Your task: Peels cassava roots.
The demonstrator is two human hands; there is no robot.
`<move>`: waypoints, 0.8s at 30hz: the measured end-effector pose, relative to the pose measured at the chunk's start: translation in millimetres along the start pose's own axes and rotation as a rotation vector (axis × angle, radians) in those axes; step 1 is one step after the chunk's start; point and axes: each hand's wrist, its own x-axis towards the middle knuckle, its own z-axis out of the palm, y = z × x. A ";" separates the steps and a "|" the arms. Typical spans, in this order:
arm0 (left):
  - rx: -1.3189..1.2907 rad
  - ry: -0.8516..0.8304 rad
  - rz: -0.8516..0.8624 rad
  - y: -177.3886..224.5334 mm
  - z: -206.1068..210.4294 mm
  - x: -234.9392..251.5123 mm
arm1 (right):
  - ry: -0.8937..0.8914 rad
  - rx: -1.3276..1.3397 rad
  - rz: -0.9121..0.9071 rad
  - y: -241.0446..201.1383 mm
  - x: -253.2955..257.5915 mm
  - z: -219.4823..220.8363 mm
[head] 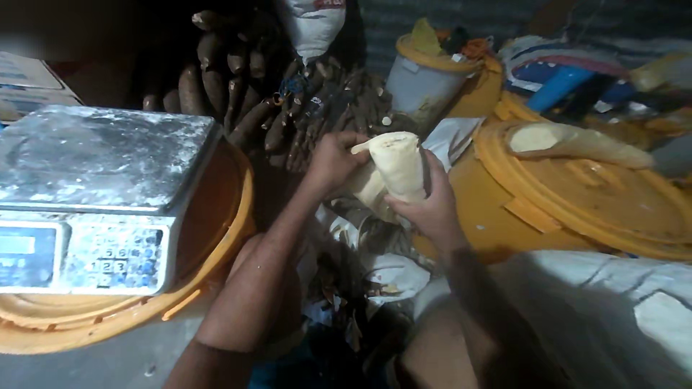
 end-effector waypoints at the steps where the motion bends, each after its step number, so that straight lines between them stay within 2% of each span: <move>1: -0.038 -0.019 -0.003 3.6 -0.1 -1.2 | -0.017 0.091 0.025 0.1 -2.2 -3.3; 6: -0.165 -0.114 0.011 17.8 -3.0 -7.1 | -0.089 0.606 0.111 2.3 -13.4 -9.6; 9: -0.231 -0.162 -0.025 20.6 -5.2 -9.1 | -0.133 0.780 0.109 3.5 -19.4 -9.9; 15: -0.450 -0.261 -0.053 14.5 -6.2 -8.0 | -0.155 0.938 0.155 -4.4 -28.0 -15.2; 20: -0.626 -0.358 0.010 2.3 -3.6 -4.6 | -0.174 1.089 0.111 -5.9 -31.8 -12.0; 22: -0.635 -0.368 0.044 -1.7 -2.4 -2.0 | -0.172 1.098 0.102 -3.5 -29.5 -10.1; 24: -0.538 -0.320 0.024 -6.5 -4.1 2.6 | -0.140 0.981 0.172 -4.6 -24.9 -10.1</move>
